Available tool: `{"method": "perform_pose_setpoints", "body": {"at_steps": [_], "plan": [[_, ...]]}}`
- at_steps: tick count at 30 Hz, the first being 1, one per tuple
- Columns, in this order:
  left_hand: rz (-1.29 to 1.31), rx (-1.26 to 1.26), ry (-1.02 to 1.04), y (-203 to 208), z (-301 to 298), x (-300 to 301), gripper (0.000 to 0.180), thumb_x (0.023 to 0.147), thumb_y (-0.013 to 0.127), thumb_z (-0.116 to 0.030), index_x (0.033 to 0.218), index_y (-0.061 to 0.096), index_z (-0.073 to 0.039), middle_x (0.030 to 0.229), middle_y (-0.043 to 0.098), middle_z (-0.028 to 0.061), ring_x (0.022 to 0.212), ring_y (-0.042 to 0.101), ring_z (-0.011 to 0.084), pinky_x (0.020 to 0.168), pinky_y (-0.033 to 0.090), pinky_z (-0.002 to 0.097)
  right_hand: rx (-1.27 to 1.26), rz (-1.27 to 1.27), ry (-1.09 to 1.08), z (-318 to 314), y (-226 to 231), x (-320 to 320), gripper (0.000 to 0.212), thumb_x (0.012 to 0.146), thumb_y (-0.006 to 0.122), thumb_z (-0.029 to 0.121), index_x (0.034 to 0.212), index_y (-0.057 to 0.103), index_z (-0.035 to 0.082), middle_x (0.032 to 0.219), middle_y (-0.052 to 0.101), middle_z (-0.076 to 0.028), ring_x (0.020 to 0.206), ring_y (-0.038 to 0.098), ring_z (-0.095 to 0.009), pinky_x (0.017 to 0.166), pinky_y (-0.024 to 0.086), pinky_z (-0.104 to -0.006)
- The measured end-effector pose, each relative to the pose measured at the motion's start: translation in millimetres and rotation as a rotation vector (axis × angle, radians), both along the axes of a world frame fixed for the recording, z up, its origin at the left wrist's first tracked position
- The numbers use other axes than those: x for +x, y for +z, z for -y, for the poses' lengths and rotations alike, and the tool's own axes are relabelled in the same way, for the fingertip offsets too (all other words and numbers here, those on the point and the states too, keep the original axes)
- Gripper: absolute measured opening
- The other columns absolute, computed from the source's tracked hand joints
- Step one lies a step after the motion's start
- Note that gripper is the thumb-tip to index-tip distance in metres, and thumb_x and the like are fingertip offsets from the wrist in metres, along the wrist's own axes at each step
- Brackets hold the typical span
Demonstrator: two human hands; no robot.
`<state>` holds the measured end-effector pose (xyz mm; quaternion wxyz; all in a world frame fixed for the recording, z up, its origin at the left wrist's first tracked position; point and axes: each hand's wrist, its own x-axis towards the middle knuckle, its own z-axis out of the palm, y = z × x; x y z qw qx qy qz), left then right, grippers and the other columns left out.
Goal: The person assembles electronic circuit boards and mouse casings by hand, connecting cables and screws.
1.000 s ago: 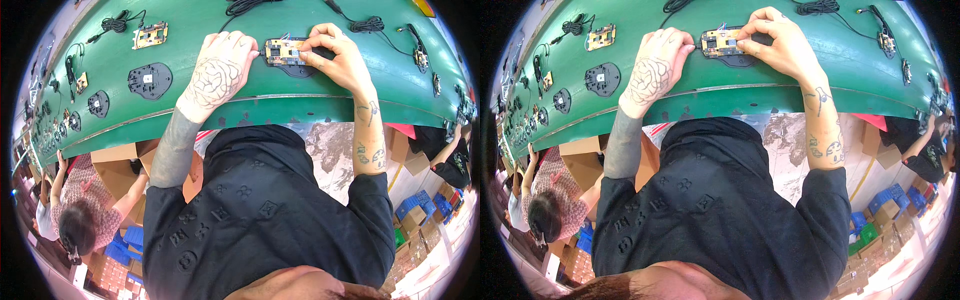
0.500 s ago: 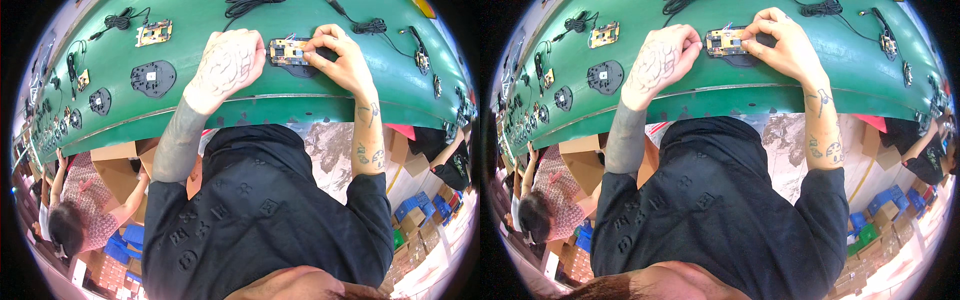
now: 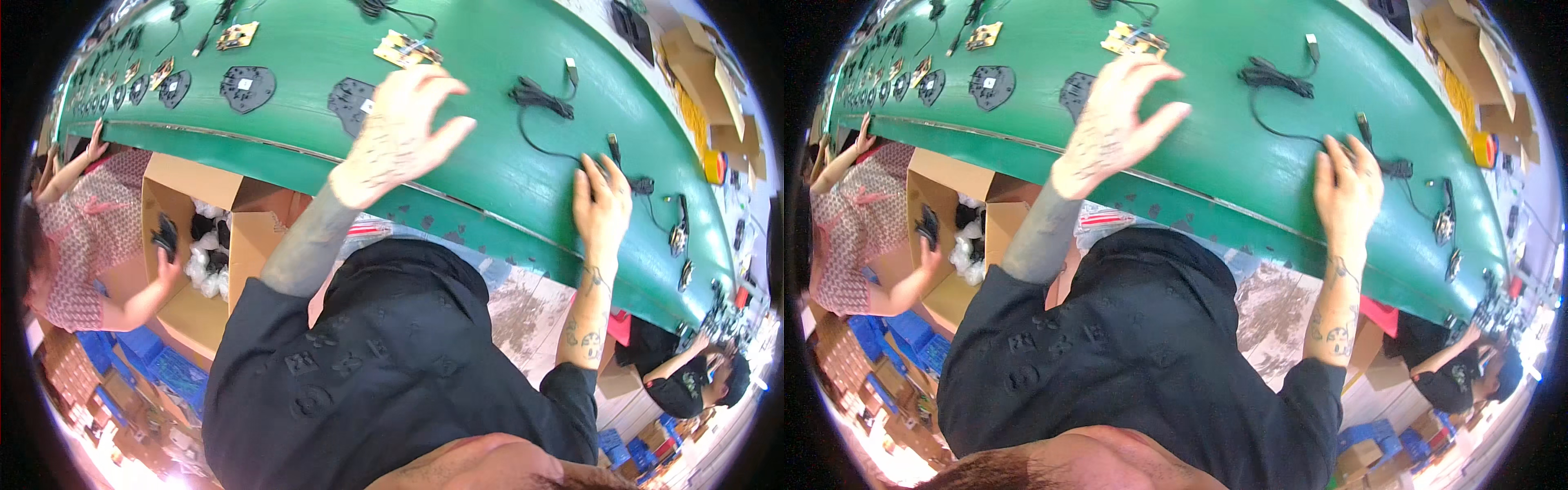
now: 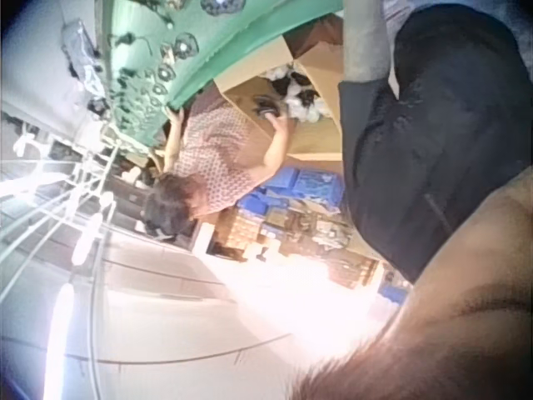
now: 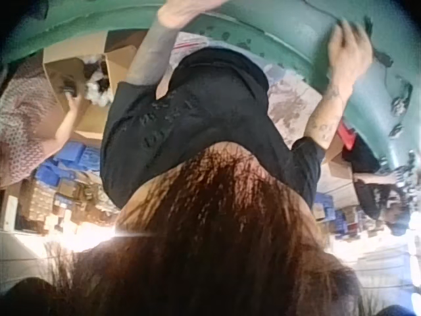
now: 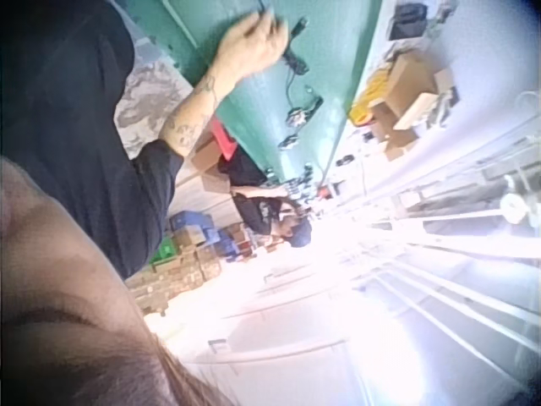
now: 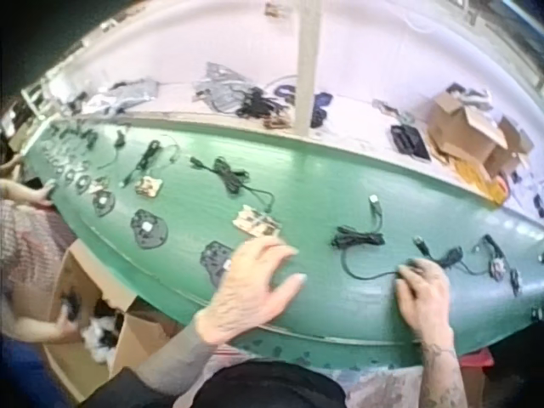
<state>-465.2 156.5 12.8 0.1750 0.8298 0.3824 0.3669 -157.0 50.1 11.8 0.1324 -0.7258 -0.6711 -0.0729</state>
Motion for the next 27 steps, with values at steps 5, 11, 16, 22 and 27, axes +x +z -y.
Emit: {"method": "perform_pose_setpoints", "body": {"at_steps": [5,11,16,22,27], "plan": [[-0.103,-0.075,0.19,-8,-5,-104,0.039,0.084,0.071,-0.009,0.121,0.063,-0.006,0.125,0.062,0.0149,0.119,0.058,0.0335,0.101,0.047,0.0419,-0.029,0.225,-0.165,-5,11,15,0.032,0.089,0.071,0.026,0.118,0.073,0.012,0.132,0.061,-0.015,0.121,0.057,-0.036,0.103,0.046,-0.0454],[-0.187,-0.052,0.055,-19,7,-108,0.052,0.081,0.076,-0.014,0.13,0.059,-0.006,0.129,0.062,0.0147,0.121,0.057,0.0342,0.104,0.044,0.0432,-0.024,-0.376,0.432,-101,18,-130,0.044,0.087,0.074,0.033,0.125,0.066,0.011,0.131,0.062,-0.014,0.125,0.056,-0.033,0.105,0.046,-0.0434],[-0.157,-0.039,0.101,-23,26,-76,0.052,0.08,0.077,-0.022,0.127,0.06,-0.007,0.124,0.061,0.0122,0.117,0.057,0.0301,0.102,0.043,0.0423,-0.131,-0.373,0.437,-158,-16,-154,0.043,0.083,0.076,0.034,0.119,0.068,0.011,0.126,0.066,-0.013,0.119,0.062,-0.031,0.102,0.049,-0.04],[-0.121,0.001,0.089,-27,47,-44,0.052,0.079,0.078,-0.024,0.125,0.06,-0.008,0.119,0.059,0.0095,0.113,0.057,0.0295,0.099,0.044,0.0431,0.032,-0.646,0.193,-114,22,-109,0.021,0.086,0.074,0.023,0.099,0.074,0.007,0.099,0.074,-0.01,0.082,0.07,-0.016,0.079,0.055,-0.0303],[0.134,0.053,-0.002,1,37,-8,0.054,0.081,0.078,-0.029,0.127,0.06,-0.008,0.128,0.058,0.0102,0.119,0.056,0.0298,0.102,0.043,0.0435,0.051,-1.125,0.063,-67,43,-59,0.018,0.089,0.076,0.009,0.104,0.068,0.003,0.098,0.066,0.0,0.087,0.059,-0.008,0.081,0.048,-0.0238]]}}
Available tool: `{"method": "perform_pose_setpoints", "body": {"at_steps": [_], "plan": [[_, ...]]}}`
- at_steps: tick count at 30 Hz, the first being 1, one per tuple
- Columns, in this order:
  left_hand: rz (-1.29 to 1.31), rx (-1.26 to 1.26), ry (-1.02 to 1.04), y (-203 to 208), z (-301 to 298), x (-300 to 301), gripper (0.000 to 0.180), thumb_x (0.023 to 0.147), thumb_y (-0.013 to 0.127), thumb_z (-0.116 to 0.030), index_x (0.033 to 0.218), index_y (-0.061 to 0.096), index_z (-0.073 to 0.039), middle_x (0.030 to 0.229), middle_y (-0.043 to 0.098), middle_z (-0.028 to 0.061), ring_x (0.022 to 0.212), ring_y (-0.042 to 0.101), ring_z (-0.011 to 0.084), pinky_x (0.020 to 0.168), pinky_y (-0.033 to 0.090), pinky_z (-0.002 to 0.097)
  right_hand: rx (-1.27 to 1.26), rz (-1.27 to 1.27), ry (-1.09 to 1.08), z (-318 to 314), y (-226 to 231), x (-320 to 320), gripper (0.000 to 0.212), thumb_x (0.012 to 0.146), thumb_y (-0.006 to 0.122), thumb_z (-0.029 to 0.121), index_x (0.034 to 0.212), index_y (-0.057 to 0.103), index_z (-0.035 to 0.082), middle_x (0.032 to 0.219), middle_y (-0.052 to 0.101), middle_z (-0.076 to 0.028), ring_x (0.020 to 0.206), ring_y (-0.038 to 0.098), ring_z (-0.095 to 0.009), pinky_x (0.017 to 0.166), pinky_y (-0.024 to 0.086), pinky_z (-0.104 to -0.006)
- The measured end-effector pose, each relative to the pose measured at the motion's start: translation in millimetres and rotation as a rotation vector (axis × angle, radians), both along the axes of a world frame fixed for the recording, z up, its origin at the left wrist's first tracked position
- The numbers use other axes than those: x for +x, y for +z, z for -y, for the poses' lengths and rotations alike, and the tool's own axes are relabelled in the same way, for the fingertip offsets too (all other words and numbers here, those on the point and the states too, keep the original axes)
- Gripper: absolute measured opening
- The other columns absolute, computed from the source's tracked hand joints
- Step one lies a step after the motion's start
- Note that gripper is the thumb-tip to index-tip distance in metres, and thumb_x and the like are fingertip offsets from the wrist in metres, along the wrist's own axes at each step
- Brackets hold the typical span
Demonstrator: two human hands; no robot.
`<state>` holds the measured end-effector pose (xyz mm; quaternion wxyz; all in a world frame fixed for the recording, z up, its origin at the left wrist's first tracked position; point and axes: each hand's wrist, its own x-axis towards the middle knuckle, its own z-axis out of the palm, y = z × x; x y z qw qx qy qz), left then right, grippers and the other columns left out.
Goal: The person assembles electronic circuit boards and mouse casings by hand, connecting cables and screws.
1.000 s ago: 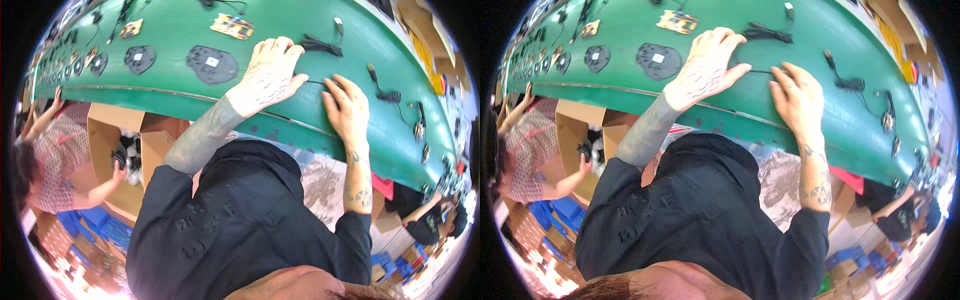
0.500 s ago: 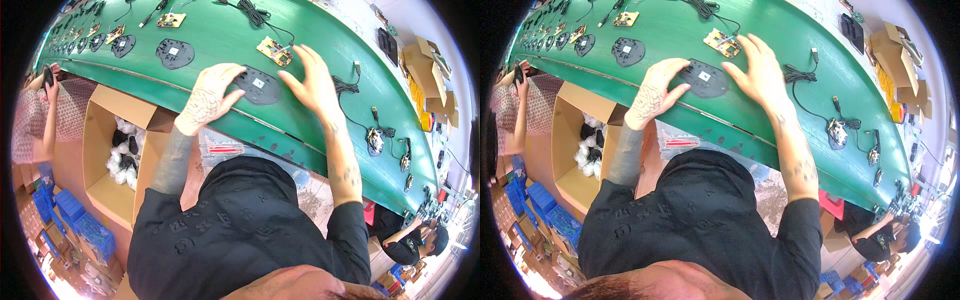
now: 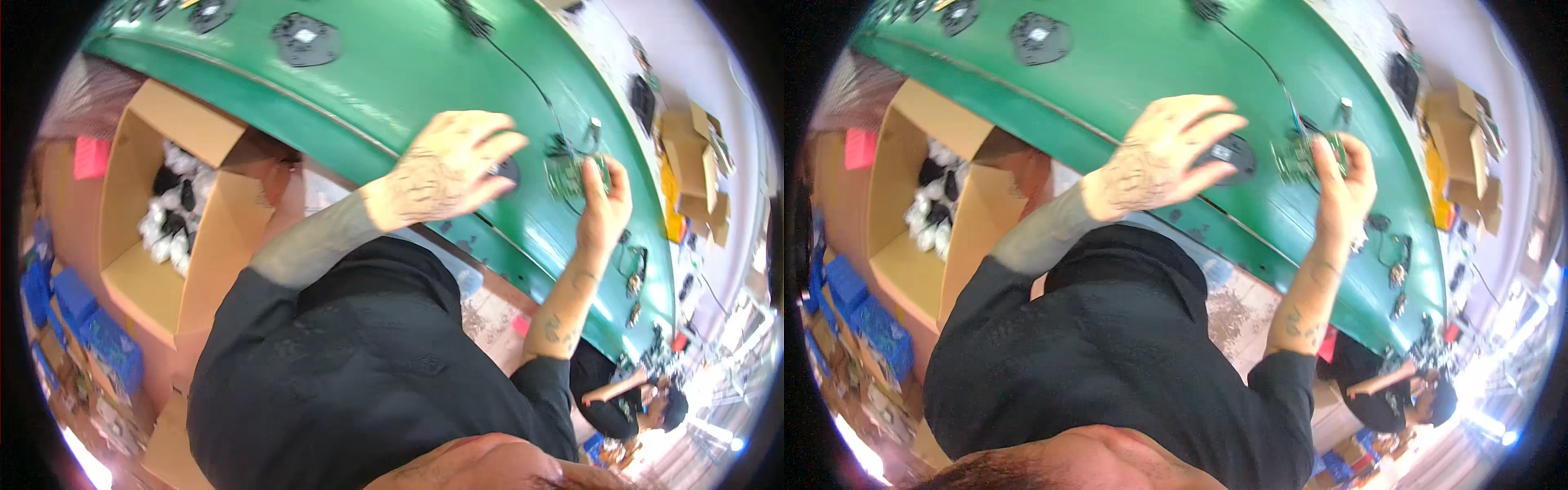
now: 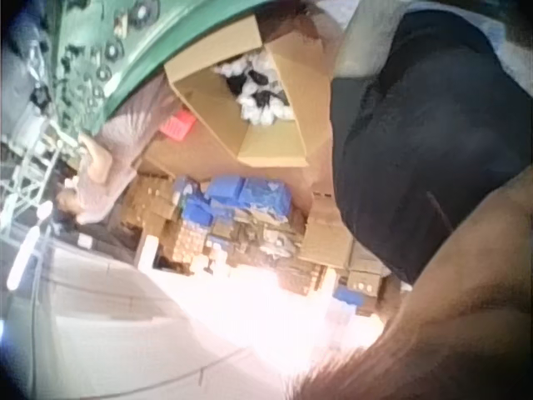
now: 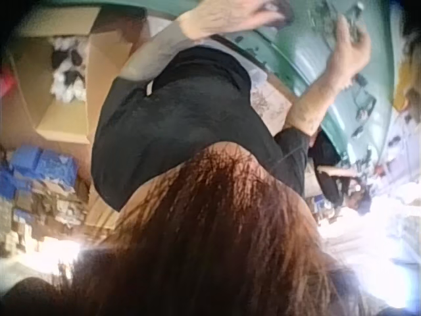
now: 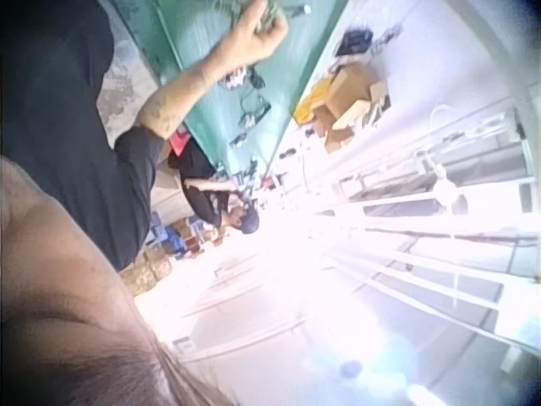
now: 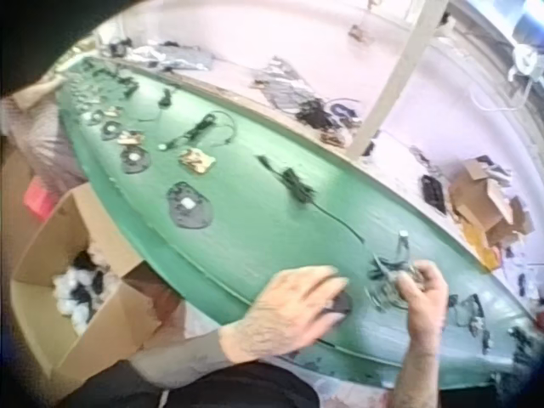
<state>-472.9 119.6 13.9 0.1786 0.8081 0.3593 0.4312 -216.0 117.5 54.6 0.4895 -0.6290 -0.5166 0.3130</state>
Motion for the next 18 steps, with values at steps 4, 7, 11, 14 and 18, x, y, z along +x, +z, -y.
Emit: {"method": "perform_pose_setpoints", "body": {"at_steps": [4,7,11,14,18], "plan": [[0.172,0.111,-0.113,10,-30,37,0.045,0.089,0.071,-0.038,0.122,0.063,-0.008,0.122,0.062,0.01,0.116,0.058,0.0284,0.103,0.043,0.0437,-0.1,-0.417,0.213,24,5,2,0.019,0.099,0.065,0.015,0.114,0.061,0.005,0.101,0.062,-0.002,0.086,0.059,-0.011,0.081,0.051,-0.0277],[0.043,0.055,-0.253,9,-45,36,0.034,0.094,0.065,-0.041,0.104,0.068,-0.009,0.098,0.068,0.0085,0.098,0.064,0.0246,0.1,0.044,0.043,-0.147,-0.472,0.346,24,1,-1,0.024,0.102,0.06,0.016,0.123,0.055,0.006,0.103,0.06,-0.002,0.084,0.059,-0.011,0.079,0.052,-0.0281],[-0.042,-0.078,-0.187,1,-46,13,0.03,0.093,0.066,-0.034,0.08,0.067,-0.008,0.071,0.062,0.0092,0.071,0.064,0.0302,0.065,0.05,0.0402,-0.321,-0.245,0.336,4,5,-14,0.045,0.091,0.069,0.006,0.133,0.052,0.007,0.111,0.059,-0.005,0.089,0.061,-0.012,0.083,0.05,-0.0252],[0.044,-0.064,-0.063,-2,-36,-13,0.019,0.09,0.074,-0.021,0.086,0.066,-0.004,0.078,0.063,0.0097,0.063,0.062,0.0251,0.059,0.05,0.0351,-0.275,-0.367,0.435,-14,-5,-31,0.061,0.085,0.077,0.006,0.139,0.051,0.005,0.119,0.062,-0.009,0.099,0.063,-0.016,0.091,0.051,-0.0292],[-0.016,-0.112,0.037,-15,-23,-25,0.016,0.088,0.073,-0.019,0.084,0.065,-0.007,0.079,0.062,0.0076,0.066,0.063,0.0241,0.06,0.05,0.0351,-0.292,-0.216,0.353,-31,-19,-40,0.063,0.082,0.081,0.007,0.138,0.053,0.004,0.119,0.065,-0.011,0.104,0.064,-0.018,0.092,0.051,-0.0315]]}}
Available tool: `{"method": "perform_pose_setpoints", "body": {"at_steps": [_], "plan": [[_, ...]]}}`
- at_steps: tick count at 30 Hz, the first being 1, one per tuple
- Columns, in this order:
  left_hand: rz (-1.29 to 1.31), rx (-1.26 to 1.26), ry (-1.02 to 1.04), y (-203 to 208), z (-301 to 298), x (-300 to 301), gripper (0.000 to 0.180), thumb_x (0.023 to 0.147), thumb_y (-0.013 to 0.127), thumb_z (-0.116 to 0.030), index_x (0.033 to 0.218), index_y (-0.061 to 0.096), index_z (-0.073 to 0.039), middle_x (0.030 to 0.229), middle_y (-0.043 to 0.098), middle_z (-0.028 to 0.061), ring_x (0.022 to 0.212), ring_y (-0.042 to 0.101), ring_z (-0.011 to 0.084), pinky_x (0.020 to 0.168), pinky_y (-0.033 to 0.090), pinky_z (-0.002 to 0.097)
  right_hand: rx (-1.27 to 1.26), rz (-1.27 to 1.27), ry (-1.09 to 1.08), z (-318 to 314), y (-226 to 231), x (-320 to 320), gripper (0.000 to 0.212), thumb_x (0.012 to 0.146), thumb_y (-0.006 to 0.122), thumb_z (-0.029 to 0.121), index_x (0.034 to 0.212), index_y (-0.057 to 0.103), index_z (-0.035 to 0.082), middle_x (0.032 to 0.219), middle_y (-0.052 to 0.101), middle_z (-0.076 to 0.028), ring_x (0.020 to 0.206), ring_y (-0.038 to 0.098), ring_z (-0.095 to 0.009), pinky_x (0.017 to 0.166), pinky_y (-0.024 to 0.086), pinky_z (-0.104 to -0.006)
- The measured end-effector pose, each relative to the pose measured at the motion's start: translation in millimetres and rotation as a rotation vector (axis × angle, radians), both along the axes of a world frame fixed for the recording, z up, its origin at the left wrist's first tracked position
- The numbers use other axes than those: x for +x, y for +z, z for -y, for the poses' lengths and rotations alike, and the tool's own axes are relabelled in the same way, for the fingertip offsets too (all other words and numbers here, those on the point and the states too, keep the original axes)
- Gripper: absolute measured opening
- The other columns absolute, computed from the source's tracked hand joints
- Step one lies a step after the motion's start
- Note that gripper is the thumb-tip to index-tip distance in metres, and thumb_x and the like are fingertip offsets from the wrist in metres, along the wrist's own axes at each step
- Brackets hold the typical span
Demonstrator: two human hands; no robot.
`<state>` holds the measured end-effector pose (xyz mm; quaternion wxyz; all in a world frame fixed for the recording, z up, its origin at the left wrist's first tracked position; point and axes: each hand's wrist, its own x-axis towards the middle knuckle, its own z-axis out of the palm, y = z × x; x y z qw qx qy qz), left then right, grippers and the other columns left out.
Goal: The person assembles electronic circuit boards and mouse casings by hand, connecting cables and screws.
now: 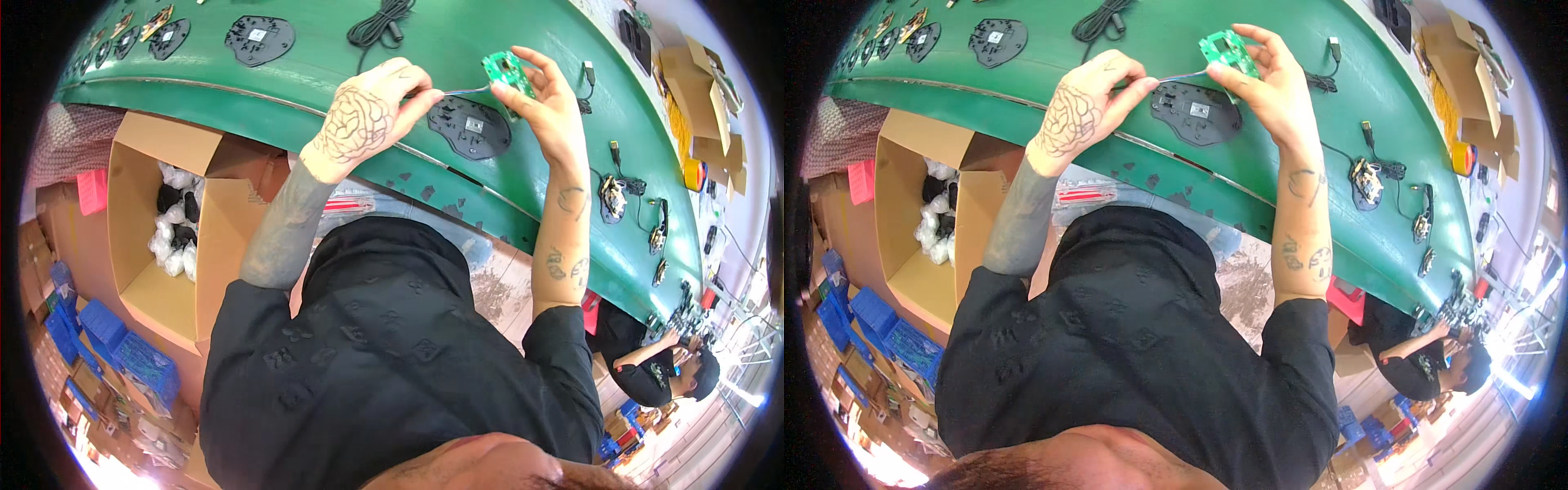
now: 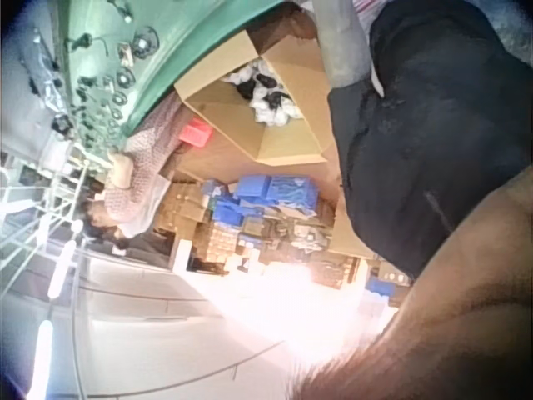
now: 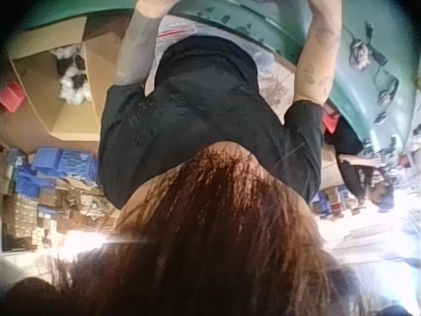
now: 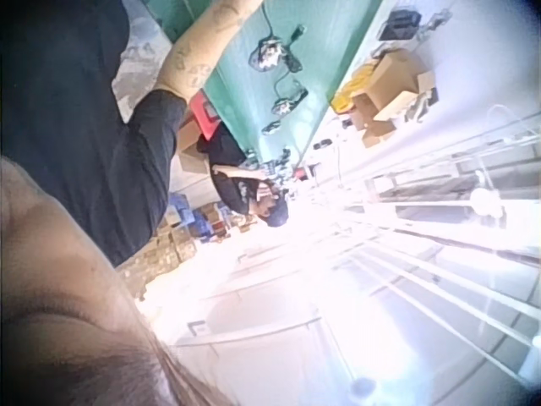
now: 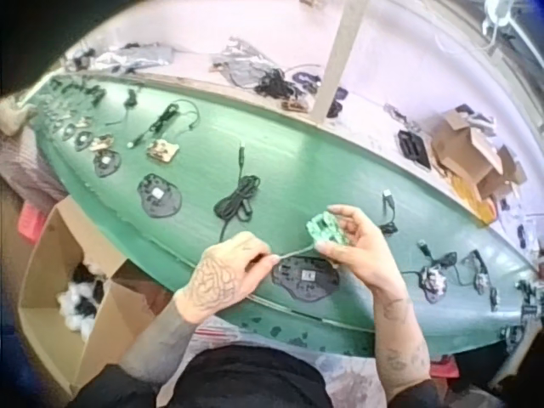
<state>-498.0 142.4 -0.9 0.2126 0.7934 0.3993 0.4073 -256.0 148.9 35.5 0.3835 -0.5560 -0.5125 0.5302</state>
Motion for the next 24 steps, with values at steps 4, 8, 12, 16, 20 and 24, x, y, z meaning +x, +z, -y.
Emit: {"method": "perform_pose_setpoints", "body": {"at_steps": [4,8,12,16,20,24], "plan": [[-0.111,-0.089,0.051,-5,6,7,0.015,0.086,0.073,-0.02,0.081,0.064,-0.01,0.079,0.061,0.0045,0.069,0.064,0.0244,0.061,0.052,0.0353,0.076,0.065,-0.007,2,-23,6,0.061,0.08,0.083,0.011,0.134,0.057,0.005,0.114,0.068,-0.011,0.104,0.066,-0.018,0.091,0.053,-0.0316],[-0.242,-0.06,0.027,-4,6,12,0.016,0.084,0.073,-0.023,0.08,0.064,-0.011,0.077,0.059,0.0037,0.068,0.064,0.0238,0.061,0.052,0.0345,0.07,0.172,-0.009,9,-31,7,0.06,0.08,0.083,0.014,0.135,0.059,0.01,0.112,0.069,-0.009,0.104,0.066,-0.017,0.092,0.053,-0.0311],[-0.337,-0.177,0.007,-2,1,16,0.016,0.081,0.073,-0.025,0.081,0.065,-0.012,0.077,0.059,0.0048,0.074,0.063,0.026,0.067,0.051,0.0396,0.213,0.523,-0.021,12,-28,2,0.058,0.083,0.081,0.014,0.136,0.059,0.013,0.119,0.068,-0.009,0.106,0.066,-0.019,0.095,0.051,-0.0325],[-0.399,-0.21,-0.002,-3,-9,21,0.011,0.083,0.071,-0.023,0.09,0.067,-0.016,0.086,0.059,0.005,0.088,0.06,0.0268,0.08,0.047,0.0424,0.397,0.739,-0.082,13,-28,-3,0.055,0.081,0.081,0.019,0.133,0.062,0.016,0.116,0.069,-0.009,0.105,0.067,-0.024,0.095,0.051,-0.036],[-0.3,-0.083,-0.134,-10,-14,23,0.016,0.085,0.068,-0.02,0.101,0.07,-0.022,0.094,0.058,0.0036,0.095,0.059,0.0246,0.085,0.044,0.0408,0.479,0.822,-0.091,10,-30,0,0.055,0.078,0.083,0.027,0.128,0.065,0.014,0.109,0.069,-0.01,0.102,0.067,-0.027,0.091,0.053,-0.0377],[-0.384,-0.06,-0.241,-13,-22,19,0.024,0.087,0.066,-0.019,0.109,0.071,-0.026,0.098,0.057,0.0024,0.098,0.058,0.0235,0.086,0.043,0.0403,0.379,0.937,-0.103,12,-24,1,0.052,0.079,0.083,0.032,0.124,0.067,0.013,0.103,0.069,-0.01,0.096,0.067,-0.028,0.085,0.054,-0.0383]]}}
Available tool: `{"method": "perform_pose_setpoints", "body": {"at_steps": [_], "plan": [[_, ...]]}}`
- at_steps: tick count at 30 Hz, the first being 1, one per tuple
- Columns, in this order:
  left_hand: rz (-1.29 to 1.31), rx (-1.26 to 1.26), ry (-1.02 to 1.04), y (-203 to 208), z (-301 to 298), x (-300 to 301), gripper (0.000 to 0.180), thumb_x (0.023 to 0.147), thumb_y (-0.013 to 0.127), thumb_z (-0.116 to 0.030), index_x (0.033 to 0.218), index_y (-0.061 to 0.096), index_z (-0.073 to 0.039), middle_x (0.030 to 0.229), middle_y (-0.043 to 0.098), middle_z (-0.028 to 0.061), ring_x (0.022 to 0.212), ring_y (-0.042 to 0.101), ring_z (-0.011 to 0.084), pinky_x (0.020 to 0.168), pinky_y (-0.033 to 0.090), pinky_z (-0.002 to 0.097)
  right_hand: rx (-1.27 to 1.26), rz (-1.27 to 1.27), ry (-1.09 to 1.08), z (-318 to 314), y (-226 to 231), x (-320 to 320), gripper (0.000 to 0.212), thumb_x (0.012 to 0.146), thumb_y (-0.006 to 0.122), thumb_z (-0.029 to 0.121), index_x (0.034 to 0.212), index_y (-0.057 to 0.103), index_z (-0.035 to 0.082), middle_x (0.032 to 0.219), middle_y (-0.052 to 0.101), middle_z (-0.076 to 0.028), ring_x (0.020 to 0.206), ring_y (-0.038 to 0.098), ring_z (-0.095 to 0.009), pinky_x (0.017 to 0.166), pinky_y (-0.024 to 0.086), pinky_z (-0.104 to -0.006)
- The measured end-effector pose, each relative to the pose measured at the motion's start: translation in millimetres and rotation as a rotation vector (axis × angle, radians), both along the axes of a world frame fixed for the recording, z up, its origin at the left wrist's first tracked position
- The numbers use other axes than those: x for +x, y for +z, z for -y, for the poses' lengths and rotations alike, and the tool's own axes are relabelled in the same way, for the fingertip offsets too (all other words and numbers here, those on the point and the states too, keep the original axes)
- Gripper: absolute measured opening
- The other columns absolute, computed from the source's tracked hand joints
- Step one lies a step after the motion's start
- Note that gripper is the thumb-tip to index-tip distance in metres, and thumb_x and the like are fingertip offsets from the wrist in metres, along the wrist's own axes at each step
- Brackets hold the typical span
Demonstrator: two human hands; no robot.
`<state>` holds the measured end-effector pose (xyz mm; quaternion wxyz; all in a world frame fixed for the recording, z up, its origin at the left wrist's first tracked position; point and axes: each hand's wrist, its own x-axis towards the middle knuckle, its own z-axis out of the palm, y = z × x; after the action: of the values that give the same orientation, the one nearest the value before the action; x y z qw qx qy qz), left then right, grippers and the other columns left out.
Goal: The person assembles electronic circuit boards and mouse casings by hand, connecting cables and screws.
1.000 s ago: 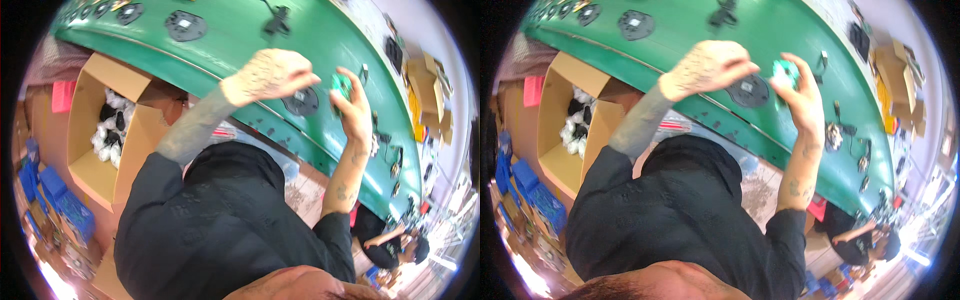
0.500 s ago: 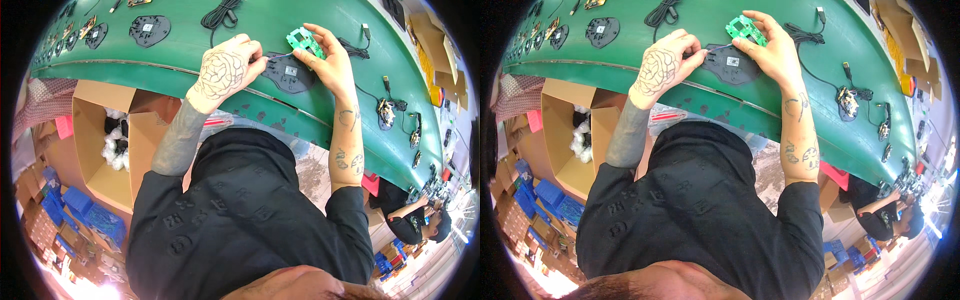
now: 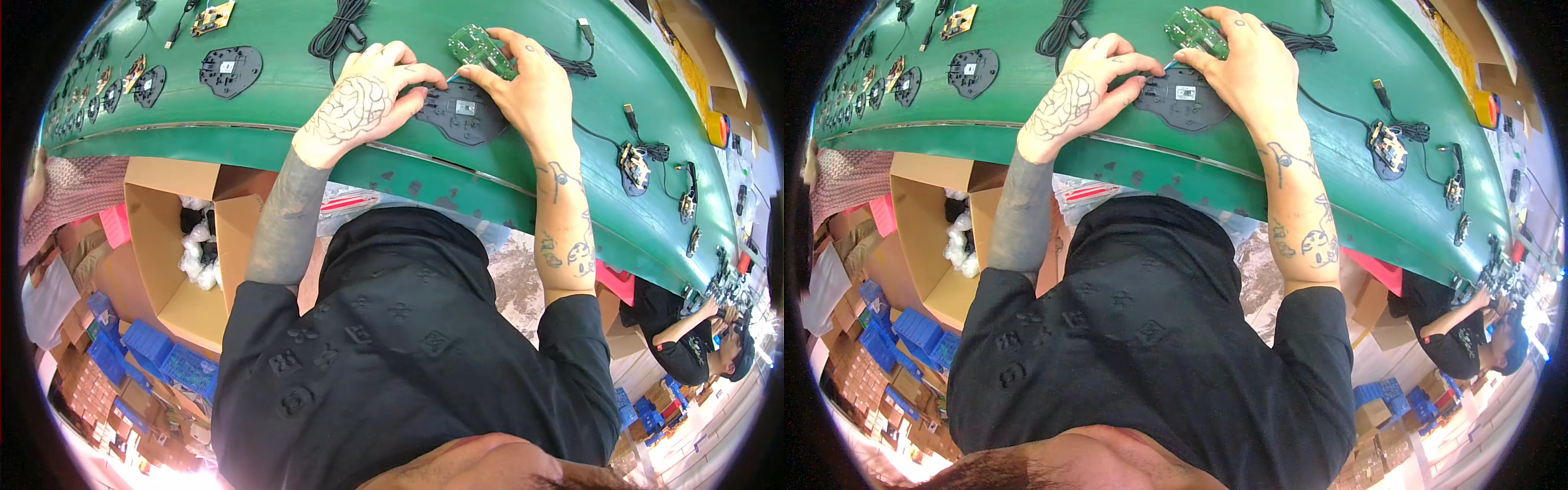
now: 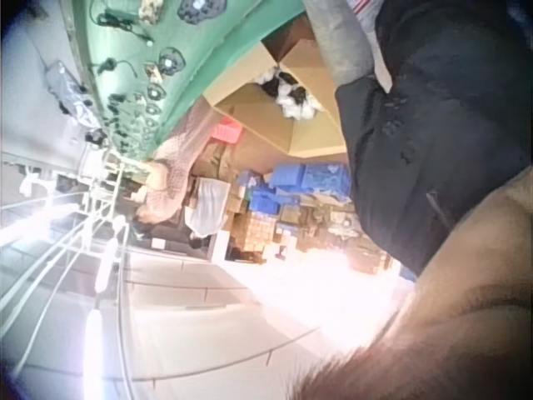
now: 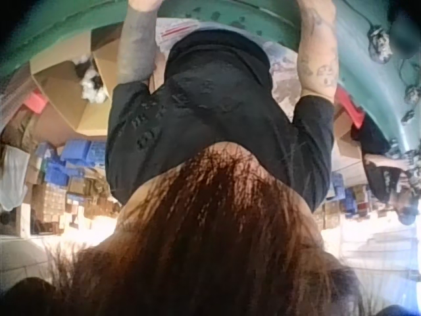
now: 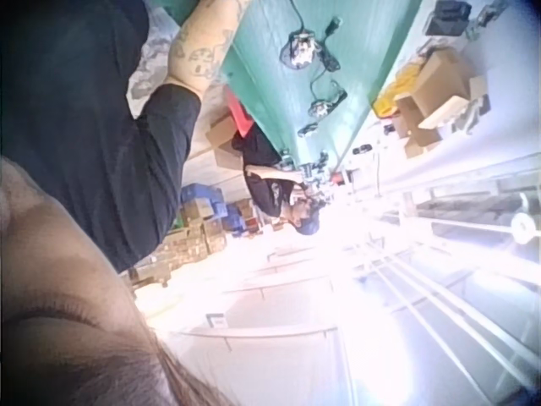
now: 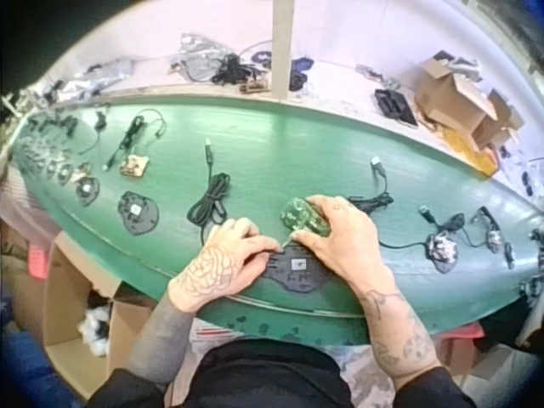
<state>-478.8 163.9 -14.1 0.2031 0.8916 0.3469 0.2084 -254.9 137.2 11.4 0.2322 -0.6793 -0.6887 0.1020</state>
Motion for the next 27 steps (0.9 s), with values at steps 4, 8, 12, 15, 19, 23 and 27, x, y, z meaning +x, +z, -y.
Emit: {"method": "perform_pose_setpoints", "body": {"at_steps": [4,8,12,15,19,23,27], "plan": [[-0.035,-0.079,-0.108,7,-9,-4,0.027,0.09,0.065,-0.015,0.116,0.069,-0.021,0.1,0.057,0.0059,0.1,0.058,0.0254,0.089,0.044,0.0397,-0.006,-0.028,-0.017,5,8,4,0.045,0.081,0.083,0.028,0.122,0.069,0.013,0.099,0.069,-0.008,0.089,0.067,-0.02,0.079,0.054,-0.0336],[-0.085,-0.248,-0.189,15,-23,-8,0.029,0.091,0.065,-0.015,0.119,0.068,-0.019,0.102,0.056,0.0074,0.102,0.058,0.0261,0.092,0.045,0.0407,-0.095,-0.362,0.093,14,20,16,0.033,0.086,0.076,0.015,0.118,0.071,0.011,0.099,0.07,-0.006,0.075,0.061,-0.013,0.073,0.053,-0.0284],[-0.098,-0.155,-0.284,9,-27,-6,0.037,0.088,0.069,-0.015,0.124,0.063,-0.016,0.102,0.056,0.0084,0.105,0.059,0.027,0.09,0.047,0.0412,-0.004,-0.301,0.303,32,29,18,0.034,0.083,0.075,0.007,0.117,0.072,0.012,0.101,0.072,-0.006,0.086,0.066,-0.021,0.079,0.055,-0.0319],[-0.107,-0.228,-0.249,6,-30,-3,0.037,0.086,0.07,-0.014,0.122,0.063,-0.016,0.099,0.057,0.0083,0.102,0.06,0.0279,0.086,0.048,0.0413,0.126,-0.2,0.418,45,16,8,0.036,0.079,0.077,0.005,0.113,0.072,0.015,0.105,0.072,-0.005,0.097,0.067,-0.027,0.084,0.055,-0.0366],[-0.043,-0.169,-0.294,6,-32,-3,0.037,0.085,0.071,-0.015,0.121,0.063,-0.015,0.094,0.056,0.0087,0.095,0.06,0.0285,0.083,0.048,0.0415,0.206,-0.025,0.461,53,6,-5,0.033,0.078,0.074,0.001,0.108,0.073,0.014,0.11,0.07,-0.003,0.098,0.066,-0.026,0.084,0.055,-0.0365],[0.062,-0.296,-0.257,8,-28,-5,0.038,0.085,0.071,-0.017,0.122,0.062,-0.013,0.1,0.059,0.0085,0.098,0.06,0.0276,0.087,0.047,0.0408,0.106,0.02,0.452,56,3,-6,0.033,0.079,0.072,0.001,0.11,0.071,0.013,0.114,0.068,-0.003,0.1,0.065,-0.026,0.086,0.055,-0.0365],[0.064,0.002,-0.176,5,-2,-12,0.038,0.087,0.072,-0.021,0.123,0.063,-0.011,0.113,0.062,0.0092,0.104,0.06,0.0276,0.092,0.046,0.0394,0.058,-0.087,0.467,57,-1,-2,0.032,0.082,0.071,0.002,0.112,0.07,0.011,0.116,0.068,-0.004,0.106,0.064,-0.027,0.09,0.054,-0.0366]]}}
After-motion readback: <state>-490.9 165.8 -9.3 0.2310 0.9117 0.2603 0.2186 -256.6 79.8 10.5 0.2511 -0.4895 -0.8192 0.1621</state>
